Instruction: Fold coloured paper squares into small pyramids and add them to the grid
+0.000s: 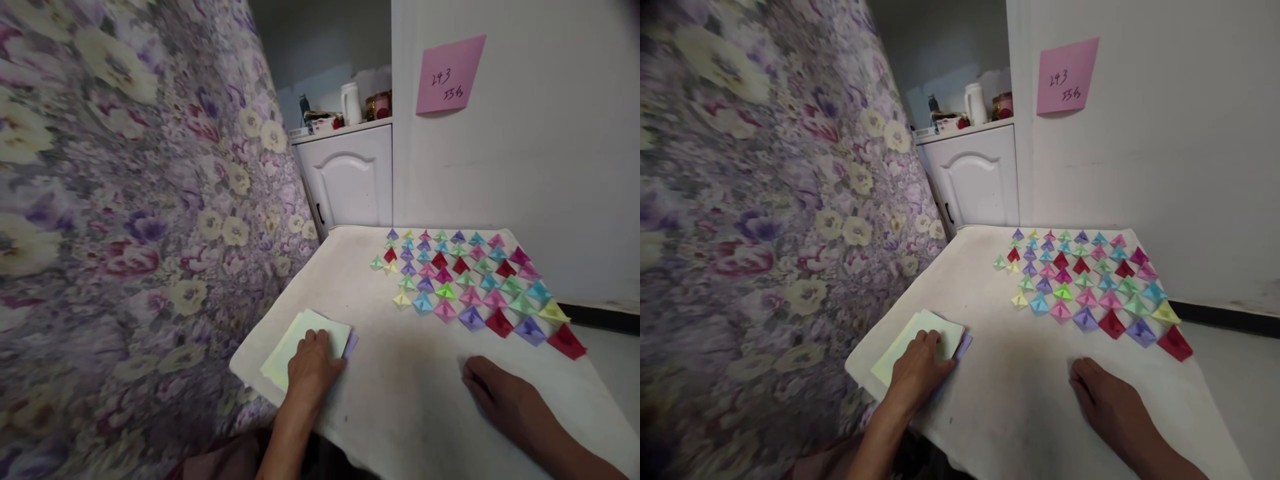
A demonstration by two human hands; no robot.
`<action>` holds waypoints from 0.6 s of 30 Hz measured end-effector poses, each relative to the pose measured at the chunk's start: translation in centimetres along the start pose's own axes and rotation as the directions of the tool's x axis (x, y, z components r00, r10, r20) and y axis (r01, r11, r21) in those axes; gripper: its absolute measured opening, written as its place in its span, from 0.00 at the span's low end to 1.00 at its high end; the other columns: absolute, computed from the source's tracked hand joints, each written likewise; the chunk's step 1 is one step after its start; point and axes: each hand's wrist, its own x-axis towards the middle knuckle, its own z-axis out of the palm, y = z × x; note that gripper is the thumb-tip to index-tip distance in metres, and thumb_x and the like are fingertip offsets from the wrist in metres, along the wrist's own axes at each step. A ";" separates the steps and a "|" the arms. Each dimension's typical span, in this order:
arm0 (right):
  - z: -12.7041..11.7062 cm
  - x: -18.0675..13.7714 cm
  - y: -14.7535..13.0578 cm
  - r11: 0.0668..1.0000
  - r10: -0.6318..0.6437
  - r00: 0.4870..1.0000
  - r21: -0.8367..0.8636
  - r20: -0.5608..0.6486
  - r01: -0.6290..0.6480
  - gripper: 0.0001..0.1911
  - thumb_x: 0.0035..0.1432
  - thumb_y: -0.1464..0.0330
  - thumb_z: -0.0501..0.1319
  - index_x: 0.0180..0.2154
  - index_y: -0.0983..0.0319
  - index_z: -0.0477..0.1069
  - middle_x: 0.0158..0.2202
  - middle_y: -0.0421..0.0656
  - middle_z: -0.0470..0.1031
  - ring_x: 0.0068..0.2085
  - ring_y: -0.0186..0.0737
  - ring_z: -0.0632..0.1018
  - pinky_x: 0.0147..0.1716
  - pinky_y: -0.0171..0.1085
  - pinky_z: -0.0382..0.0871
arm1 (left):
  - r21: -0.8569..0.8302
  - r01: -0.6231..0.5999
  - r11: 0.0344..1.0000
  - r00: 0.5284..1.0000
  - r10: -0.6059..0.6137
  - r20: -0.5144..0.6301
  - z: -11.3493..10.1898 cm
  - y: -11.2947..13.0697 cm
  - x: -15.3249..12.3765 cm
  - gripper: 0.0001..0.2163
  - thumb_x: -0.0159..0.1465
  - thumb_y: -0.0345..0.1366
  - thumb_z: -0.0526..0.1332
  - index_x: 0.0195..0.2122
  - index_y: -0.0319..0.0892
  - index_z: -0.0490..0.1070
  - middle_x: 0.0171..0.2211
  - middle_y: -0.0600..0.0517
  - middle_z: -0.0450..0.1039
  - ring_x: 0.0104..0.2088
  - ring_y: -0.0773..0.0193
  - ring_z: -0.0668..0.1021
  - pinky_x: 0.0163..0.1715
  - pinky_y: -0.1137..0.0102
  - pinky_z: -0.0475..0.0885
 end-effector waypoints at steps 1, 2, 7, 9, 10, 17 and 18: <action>0.0 0.0 0.0 1.000 0.002 1.000 -0.001 -0.004 -0.002 0.10 0.60 0.62 0.47 0.30 0.57 0.62 0.29 0.40 0.72 0.28 0.39 0.75 0.24 0.34 0.64 | 0.002 0.001 1.000 1.000 -0.001 0.001 0.0 0.1 0.0 0.18 0.52 0.45 0.58 0.43 0.43 0.64 0.44 0.45 0.66 0.44 0.52 0.70 0.32 0.66 0.65; 0.0 0.0 0.0 1.000 0.005 1.000 -0.002 -0.006 -0.005 0.10 0.60 0.62 0.47 0.30 0.57 0.62 0.29 0.40 0.72 0.28 0.40 0.75 0.24 0.34 0.64 | 0.003 0.002 1.000 1.000 -0.002 0.002 0.0 0.2 0.0 0.19 0.52 0.45 0.59 0.43 0.43 0.63 0.44 0.45 0.66 0.44 0.52 0.70 0.32 0.66 0.65; 0.0 0.1 0.0 1.000 0.001 1.000 0.009 -0.003 -0.001 0.10 0.60 0.62 0.47 0.31 0.57 0.62 0.30 0.41 0.72 0.28 0.39 0.75 0.25 0.34 0.64 | 0.013 0.002 1.000 1.000 -0.003 0.007 0.0 0.4 0.0 0.17 0.52 0.43 0.58 0.42 0.43 0.63 0.44 0.45 0.66 0.44 0.51 0.70 0.32 0.65 0.65; -0.2 0.2 -0.2 1.000 0.001 1.000 0.011 -0.002 -0.001 0.10 0.60 0.63 0.47 0.31 0.58 0.62 0.30 0.41 0.72 0.28 0.39 0.75 0.25 0.34 0.64 | 0.014 -0.004 1.000 1.000 0.003 0.010 -0.1 0.4 0.0 0.17 0.53 0.43 0.57 0.42 0.43 0.63 0.44 0.44 0.66 0.44 0.51 0.70 0.31 0.65 0.66; -0.2 0.3 -0.3 1.000 0.002 1.000 0.011 -0.003 -0.002 0.09 0.60 0.64 0.47 0.31 0.58 0.62 0.30 0.41 0.72 0.28 0.39 0.75 0.25 0.34 0.64 | 0.013 -0.007 1.000 1.000 0.007 0.010 -0.1 0.4 0.1 0.16 0.53 0.43 0.57 0.42 0.43 0.63 0.44 0.44 0.66 0.44 0.51 0.70 0.31 0.65 0.66; -0.3 0.3 -0.2 1.000 -0.021 1.000 0.013 -0.012 0.022 0.09 0.60 0.66 0.46 0.30 0.58 0.61 0.30 0.40 0.70 0.28 0.38 0.73 0.26 0.34 0.62 | -0.005 -0.022 1.000 0.999 0.022 0.026 -0.3 -0.1 0.3 0.15 0.54 0.45 0.55 0.40 0.44 0.65 0.43 0.46 0.67 0.42 0.52 0.72 0.30 0.66 0.65; -0.3 0.3 -0.2 1.000 -0.028 1.000 0.013 -0.014 0.028 0.08 0.60 0.67 0.46 0.31 0.58 0.60 0.30 0.40 0.70 0.28 0.38 0.73 0.27 0.34 0.62 | -0.013 -0.024 1.000 0.999 0.024 0.030 -0.4 -0.1 0.3 0.16 0.54 0.46 0.55 0.40 0.44 0.65 0.43 0.46 0.67 0.42 0.52 0.72 0.30 0.66 0.64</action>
